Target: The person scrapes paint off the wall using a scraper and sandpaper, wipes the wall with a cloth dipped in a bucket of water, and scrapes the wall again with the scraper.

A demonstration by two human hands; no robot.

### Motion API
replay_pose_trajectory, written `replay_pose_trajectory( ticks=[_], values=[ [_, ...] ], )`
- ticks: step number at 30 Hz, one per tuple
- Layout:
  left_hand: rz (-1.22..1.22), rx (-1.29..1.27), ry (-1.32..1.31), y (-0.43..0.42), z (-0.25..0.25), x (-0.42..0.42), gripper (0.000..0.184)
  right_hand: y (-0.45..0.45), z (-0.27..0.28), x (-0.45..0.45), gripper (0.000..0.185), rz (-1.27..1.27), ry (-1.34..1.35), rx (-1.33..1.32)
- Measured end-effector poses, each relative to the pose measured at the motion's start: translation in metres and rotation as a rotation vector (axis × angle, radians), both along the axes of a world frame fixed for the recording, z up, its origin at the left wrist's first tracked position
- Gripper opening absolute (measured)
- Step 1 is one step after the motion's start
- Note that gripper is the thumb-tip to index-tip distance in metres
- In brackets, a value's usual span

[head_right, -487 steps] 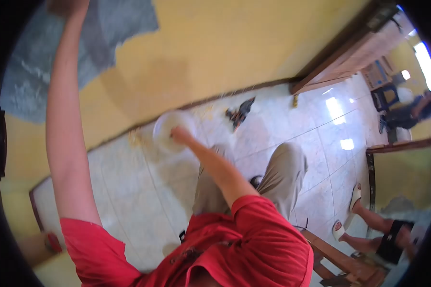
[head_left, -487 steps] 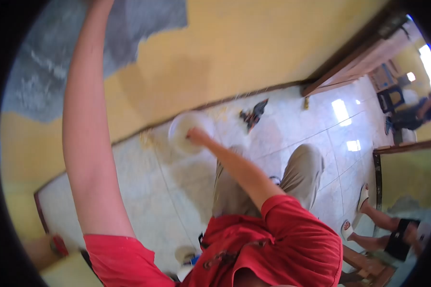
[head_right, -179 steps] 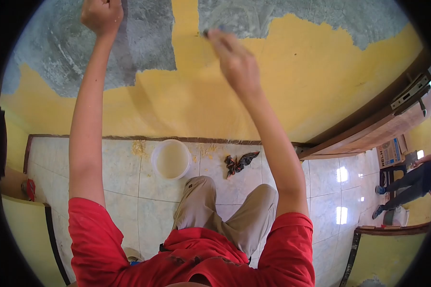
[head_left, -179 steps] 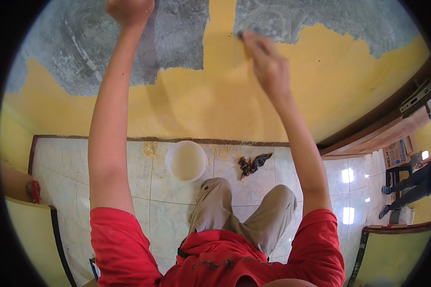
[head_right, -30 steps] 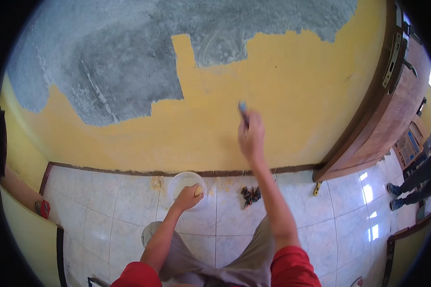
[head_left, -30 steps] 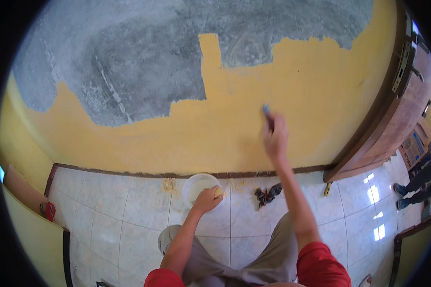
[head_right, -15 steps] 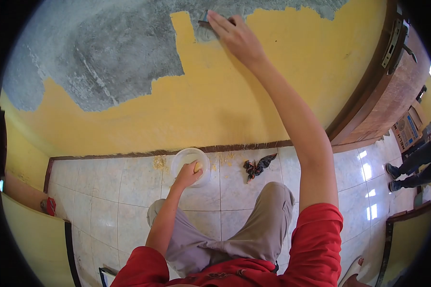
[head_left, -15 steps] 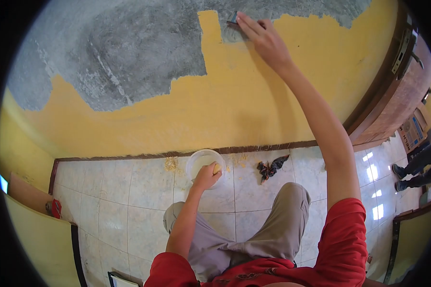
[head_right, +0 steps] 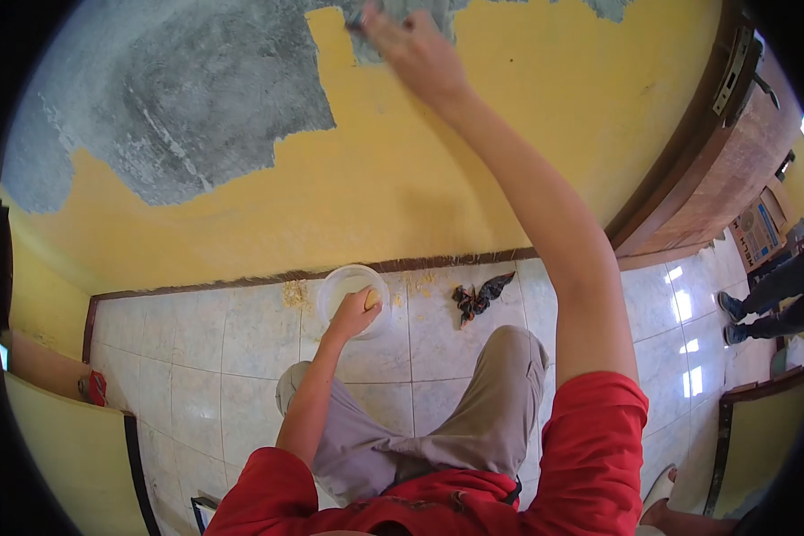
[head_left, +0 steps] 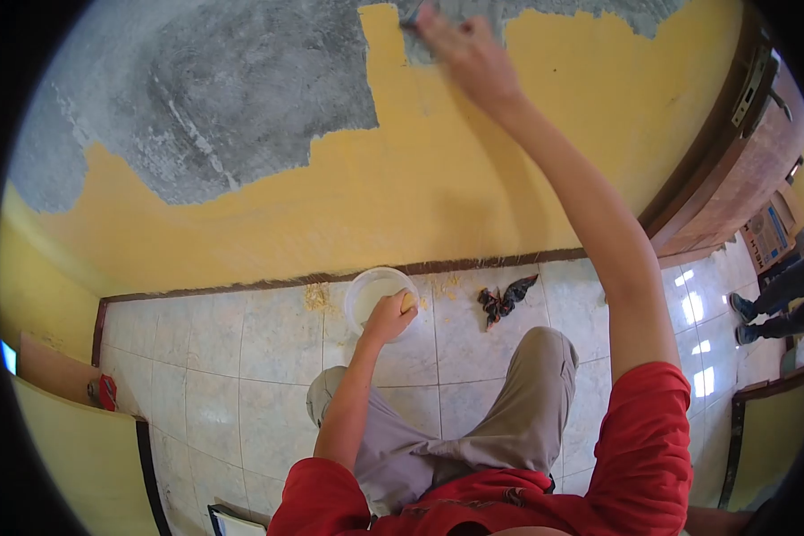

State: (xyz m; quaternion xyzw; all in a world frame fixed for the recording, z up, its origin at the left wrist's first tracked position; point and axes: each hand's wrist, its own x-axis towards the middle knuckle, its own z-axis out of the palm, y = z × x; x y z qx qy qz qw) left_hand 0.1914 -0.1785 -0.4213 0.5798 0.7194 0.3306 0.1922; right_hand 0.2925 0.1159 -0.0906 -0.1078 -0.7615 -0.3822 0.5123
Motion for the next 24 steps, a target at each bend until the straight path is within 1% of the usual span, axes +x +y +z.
replay_pose_trajectory(
  ticks=[2, 3, 4, 5, 6, 7, 8, 9, 10, 11, 12, 13, 15, 16, 17, 18, 19, 20, 21, 23, 24],
  values=[
    [0.0, -0.031, 0.023, 0.0, -0.001, -0.003, 0.034, -0.006, -0.05, -0.002, 0.053, -0.124, -0.123, 0.149],
    [0.008, -0.063, 0.04, -0.002, -0.004, -0.004, 0.036, -0.018, -0.089, 0.008, 0.052, -0.001, -0.18, -0.096],
    [0.016, -0.15, 0.068, -0.002, -0.008, -0.008, 0.04, -0.027, -0.127, 0.016, 0.051, 0.123, -0.241, -0.355],
    [0.001, -0.063, 0.084, -0.001, -0.017, -0.014, 0.041, -0.03, -0.166, 0.022, 0.051, 0.126, -0.268, -0.394],
    [-0.013, 0.007, 0.09, -0.004, -0.029, -0.017, 0.043, -0.037, -0.21, 0.032, 0.049, 0.157, -0.398, -0.558],
    [0.001, 0.026, 0.057, -0.002, -0.037, -0.021, 0.045, -0.05, -0.25, 0.043, 0.048, 0.19, -0.525, -0.735],
    [0.008, 0.035, 0.034, -0.006, -0.032, -0.019, 0.046, -0.06, -0.282, 0.05, 0.048, 0.192, -0.558, -0.809],
    [0.052, -0.217, 0.054, -0.008, -0.006, -0.012, 0.045, -0.067, -0.316, 0.054, 0.046, 0.23, -0.667, -0.952],
    [0.045, -0.202, 0.049, -0.01, -0.005, -0.011, 0.044, -0.071, -0.348, 0.061, 0.045, 0.27, -0.768, -1.086],
    [0.041, -0.186, 0.054, -0.013, 0.004, -0.006, 0.044, -0.074, -0.382, 0.072, 0.037, 0.389, -0.843, -1.092],
    [0.027, -0.11, 0.075, -0.015, -0.007, -0.011, 0.045, -0.075, -0.402, 0.076, 0.035, 0.334, -0.978, -1.357],
    [0.022, -0.139, 0.06, -0.022, -0.007, -0.007, 0.045, -0.074, -0.423, 0.08, 0.034, 0.273, -1.11, -1.616],
    [0.008, -0.003, 0.063, -0.022, -0.001, -0.009, 0.033, -0.063, -0.47, 0.093, 0.032, 0.349, -0.829, -1.727],
    [-0.004, 0.045, 0.106, -0.025, -0.002, -0.009, 0.031, -0.043, -0.498, 0.098, 0.051, 0.187, -0.907, -1.836],
    [0.002, 0.033, 0.103, -0.026, 0.005, -0.008, 0.031, -0.037, -0.512, 0.109, 0.051, 0.193, -0.915, -1.845],
    [0.026, -0.079, 0.071, -0.027, 0.02, -0.004, 0.033, -0.035, -0.523, 0.123, 0.066, -0.118, -0.997, -1.665],
    [0.048, -0.194, 0.038, -0.03, 0.032, 0.003, 0.035, -0.045, -0.523, 0.128, 0.075, -0.262, -1.03, -1.568],
    [0.078, -0.236, 0.002, -0.032, 0.04, 0.008, 0.031, -0.055, -0.521, 0.134, 0.083, -0.404, -1.067, -1.47],
    [0.085, -0.237, 0.007, -0.034, 0.041, 0.01, 0.031, -0.072, -0.491, 0.133, 0.093, -0.607, -1.11, -1.549],
    [0.076, -0.175, 0.041, -0.038, 0.042, 0.01, 0.031, -0.075, -0.499, 0.127, 0.104, -0.795, -1.139, -1.613],
    [0.084, -0.167, 0.058, -0.038, 0.041, 0.01, 0.031, -0.059, -0.555, 0.131, 0.098, -0.7, -1.029, -1.668]
  ],
)
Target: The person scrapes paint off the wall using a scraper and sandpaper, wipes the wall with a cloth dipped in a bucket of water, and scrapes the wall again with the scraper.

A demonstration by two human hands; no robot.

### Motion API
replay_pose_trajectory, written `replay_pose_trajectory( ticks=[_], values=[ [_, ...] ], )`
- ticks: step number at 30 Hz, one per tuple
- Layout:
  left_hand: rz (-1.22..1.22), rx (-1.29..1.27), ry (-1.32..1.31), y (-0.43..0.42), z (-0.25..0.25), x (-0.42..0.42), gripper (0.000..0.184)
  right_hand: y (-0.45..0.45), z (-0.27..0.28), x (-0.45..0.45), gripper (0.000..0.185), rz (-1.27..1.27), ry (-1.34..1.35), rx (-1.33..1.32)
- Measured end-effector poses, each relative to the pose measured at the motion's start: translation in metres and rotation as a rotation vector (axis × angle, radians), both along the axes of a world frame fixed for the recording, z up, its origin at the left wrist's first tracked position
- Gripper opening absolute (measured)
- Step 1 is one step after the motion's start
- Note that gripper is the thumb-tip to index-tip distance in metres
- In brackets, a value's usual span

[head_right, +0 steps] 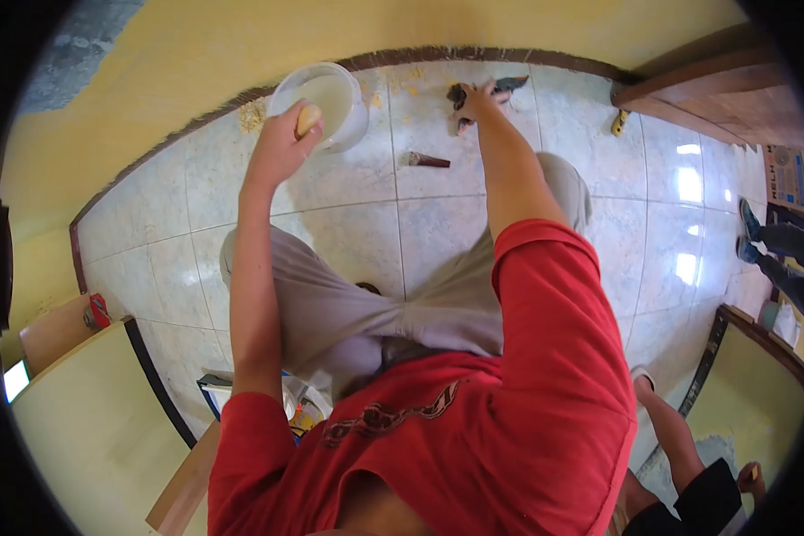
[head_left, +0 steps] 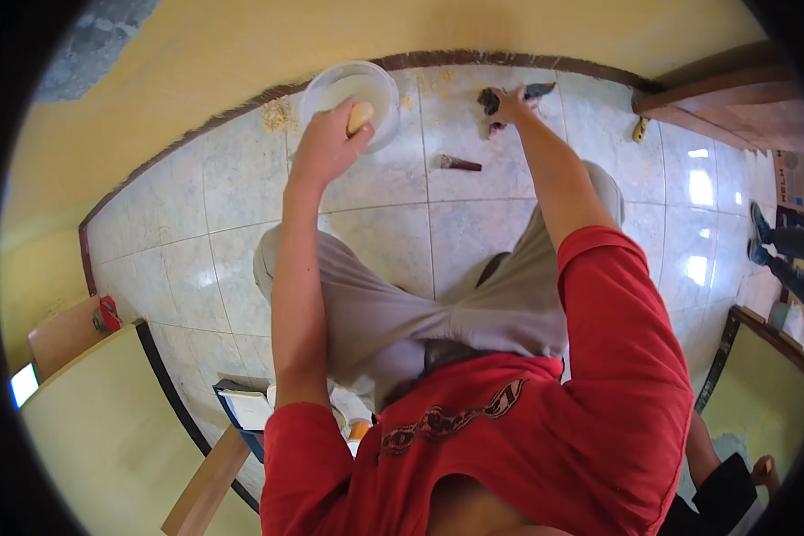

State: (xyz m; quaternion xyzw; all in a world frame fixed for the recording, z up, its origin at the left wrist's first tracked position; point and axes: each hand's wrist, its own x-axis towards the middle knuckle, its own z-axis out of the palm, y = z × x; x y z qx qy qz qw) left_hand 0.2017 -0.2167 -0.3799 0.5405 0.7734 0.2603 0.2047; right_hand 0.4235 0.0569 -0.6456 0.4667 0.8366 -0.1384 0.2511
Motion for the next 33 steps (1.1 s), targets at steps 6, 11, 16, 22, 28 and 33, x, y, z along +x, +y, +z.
replay_pose_trajectory(
  ticks=[6, 11, 16, 22, 28, 33],
  values=[
    [-0.013, 0.016, -0.055, -0.001, 0.007, 0.011, 0.029, 0.019, -0.042, 0.015, 0.076, -0.146, 0.247, 0.073],
    [-0.019, 0.059, -0.025, 0.003, -0.001, 0.004, 0.018, 0.033, 0.006, 0.003, 0.05, -0.365, 0.727, 0.011],
    [-0.032, 0.101, -0.077, 0.012, -0.009, -0.001, 0.019, 0.048, 0.134, -0.004, 0.045, -0.53, 1.138, -0.852],
    [-0.035, 0.067, -0.113, 0.019, -0.016, -0.008, 0.025, 0.039, 0.177, -0.004, 0.032, -0.789, 1.43, -1.217],
    [-0.033, 0.049, -0.07, 0.021, -0.019, -0.011, 0.036, 0.041, 0.189, -0.022, 0.034, -0.679, 1.672, -1.108],
    [-0.048, 0.039, -0.057, 0.02, -0.018, -0.011, 0.039, 0.056, 0.176, -0.02, 0.025, -0.983, 1.569, -1.29]
  ],
)
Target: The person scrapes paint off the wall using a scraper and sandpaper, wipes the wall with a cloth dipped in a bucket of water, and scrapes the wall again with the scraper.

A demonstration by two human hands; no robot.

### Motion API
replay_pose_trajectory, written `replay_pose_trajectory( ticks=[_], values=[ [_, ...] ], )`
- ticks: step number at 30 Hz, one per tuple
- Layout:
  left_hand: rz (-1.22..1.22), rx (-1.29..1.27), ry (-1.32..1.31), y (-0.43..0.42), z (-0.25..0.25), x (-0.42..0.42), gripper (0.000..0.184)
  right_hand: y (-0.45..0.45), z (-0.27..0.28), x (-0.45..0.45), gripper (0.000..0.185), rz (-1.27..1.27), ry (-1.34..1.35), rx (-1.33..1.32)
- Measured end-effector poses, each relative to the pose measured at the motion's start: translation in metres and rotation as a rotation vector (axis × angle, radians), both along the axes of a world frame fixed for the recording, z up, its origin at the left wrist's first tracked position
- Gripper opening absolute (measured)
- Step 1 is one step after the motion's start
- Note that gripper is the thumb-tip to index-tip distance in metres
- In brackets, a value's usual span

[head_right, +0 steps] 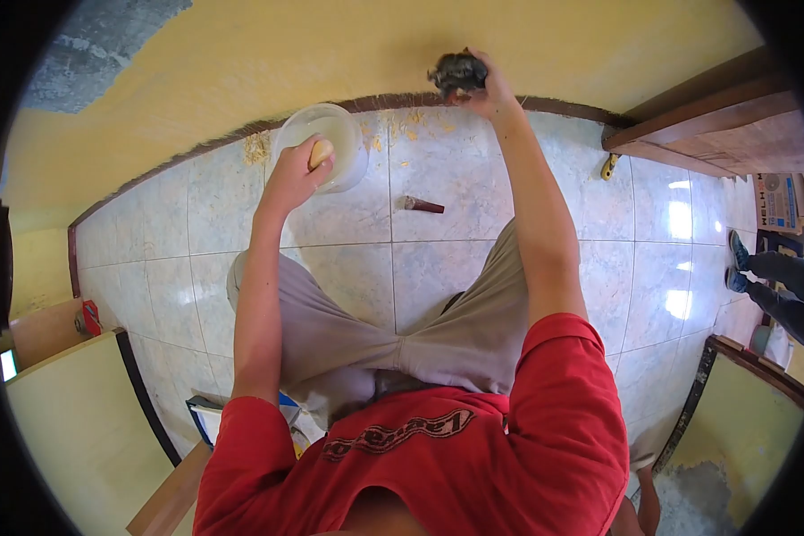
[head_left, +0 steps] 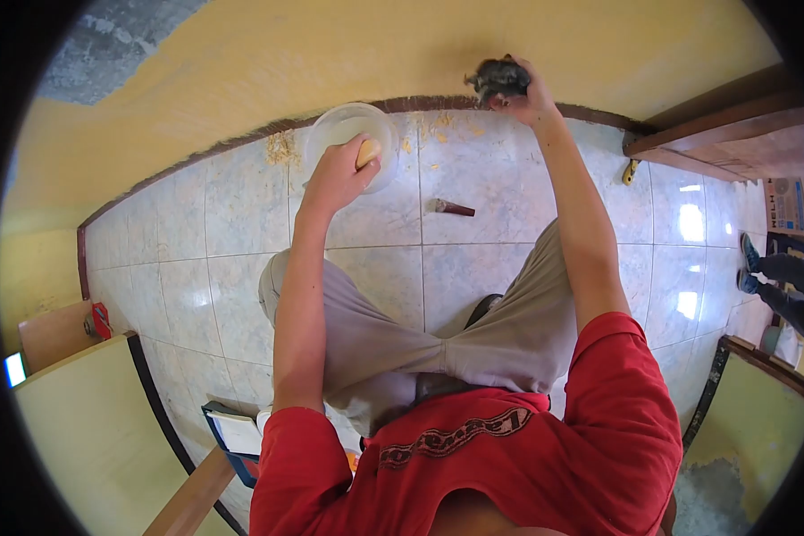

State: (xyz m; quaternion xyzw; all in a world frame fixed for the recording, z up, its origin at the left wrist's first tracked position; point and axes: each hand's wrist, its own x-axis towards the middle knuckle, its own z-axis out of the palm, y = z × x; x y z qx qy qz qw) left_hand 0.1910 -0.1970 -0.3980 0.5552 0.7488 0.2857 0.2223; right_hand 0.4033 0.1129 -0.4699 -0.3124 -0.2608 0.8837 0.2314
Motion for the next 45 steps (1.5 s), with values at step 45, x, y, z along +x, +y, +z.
replay_pose_trajectory(
  ticks=[45],
  values=[
    [0.039, 0.112, 0.006, -0.014, -0.024, -0.025, 0.041, 0.016, 0.345, -0.067, 0.023, -0.792, -0.721, 2.698]
  ],
)
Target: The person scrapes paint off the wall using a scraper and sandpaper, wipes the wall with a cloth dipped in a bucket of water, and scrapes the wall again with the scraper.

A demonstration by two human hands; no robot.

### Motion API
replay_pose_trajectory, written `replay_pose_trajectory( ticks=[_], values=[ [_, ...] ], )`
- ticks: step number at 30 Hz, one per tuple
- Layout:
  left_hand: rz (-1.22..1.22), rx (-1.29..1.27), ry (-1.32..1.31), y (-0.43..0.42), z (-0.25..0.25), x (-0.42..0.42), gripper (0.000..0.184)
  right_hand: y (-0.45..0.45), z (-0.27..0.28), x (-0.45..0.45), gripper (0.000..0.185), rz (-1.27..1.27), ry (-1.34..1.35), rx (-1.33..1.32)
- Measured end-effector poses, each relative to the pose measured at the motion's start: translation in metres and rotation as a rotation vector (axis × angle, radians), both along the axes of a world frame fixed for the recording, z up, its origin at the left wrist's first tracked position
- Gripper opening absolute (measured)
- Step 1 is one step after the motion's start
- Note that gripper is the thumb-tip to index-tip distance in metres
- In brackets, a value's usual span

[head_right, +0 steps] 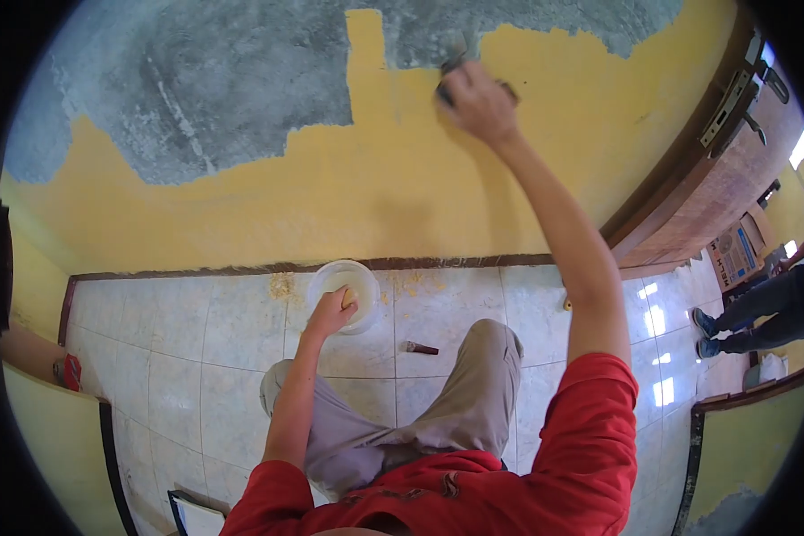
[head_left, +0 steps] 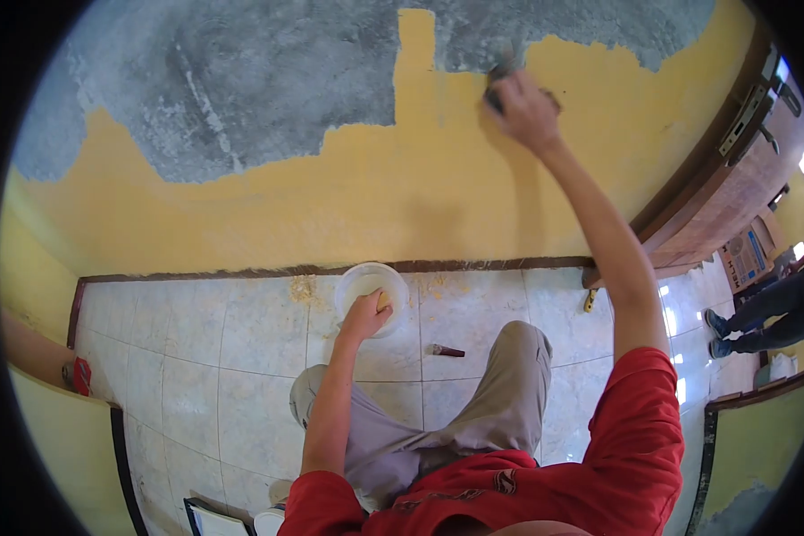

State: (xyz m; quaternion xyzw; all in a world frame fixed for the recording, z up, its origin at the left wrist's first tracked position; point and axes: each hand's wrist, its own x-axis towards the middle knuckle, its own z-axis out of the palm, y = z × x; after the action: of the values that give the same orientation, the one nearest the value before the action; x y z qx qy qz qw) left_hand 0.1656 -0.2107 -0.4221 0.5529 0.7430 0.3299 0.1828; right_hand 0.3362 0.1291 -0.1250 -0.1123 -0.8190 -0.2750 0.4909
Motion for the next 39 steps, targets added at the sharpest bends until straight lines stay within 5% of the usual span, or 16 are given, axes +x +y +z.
replay_pose_trajectory(
  ticks=[5, 8, 13, 16, 20, 23, 25, 31, 34, 39],
  values=[
    [0.034, -0.041, -0.006, -0.01, 0.002, -0.011, 0.041, -0.041, 0.156, -0.012, 0.037, 0.048, 0.286, 0.122],
    [0.053, 0.003, -0.035, -0.013, -0.001, -0.011, 0.04, -0.042, 0.168, -0.052, 0.042, 0.146, 0.248, 0.291],
    [0.051, -0.002, -0.024, -0.015, 0.005, -0.016, 0.04, -0.037, 0.087, -0.092, 0.048, 0.209, 0.089, 0.137],
    [0.048, -0.015, -0.024, -0.022, 0.004, -0.014, 0.04, -0.033, -0.004, -0.093, 0.031, 0.101, -0.003, 0.291],
    [0.036, 0.013, -0.055, -0.024, 0.004, -0.015, 0.04, -0.047, -0.085, -0.057, 0.036, 0.024, -0.264, 0.252],
    [0.039, 0.07, -0.001, -0.021, 0.001, -0.016, 0.039, -0.046, -0.079, -0.039, 0.043, 0.077, -0.414, 0.044],
    [0.035, 0.074, -0.004, -0.019, 0.003, -0.014, 0.039, -0.04, -0.028, -0.036, 0.042, 0.215, -0.065, 0.028],
    [0.042, 0.004, -0.063, -0.02, 0.005, -0.016, 0.039, -0.029, 0.122, -0.019, 0.051, 0.205, 0.346, -0.081],
    [0.053, 0.043, 0.011, -0.02, 0.006, -0.014, 0.039, -0.016, 0.095, -0.031, 0.05, 0.126, 0.206, 0.108],
    [0.042, 0.032, -0.067, -0.02, 0.012, -0.017, 0.034, -0.036, -0.062, -0.042, 0.039, 0.069, -0.153, 0.14]
  ],
)
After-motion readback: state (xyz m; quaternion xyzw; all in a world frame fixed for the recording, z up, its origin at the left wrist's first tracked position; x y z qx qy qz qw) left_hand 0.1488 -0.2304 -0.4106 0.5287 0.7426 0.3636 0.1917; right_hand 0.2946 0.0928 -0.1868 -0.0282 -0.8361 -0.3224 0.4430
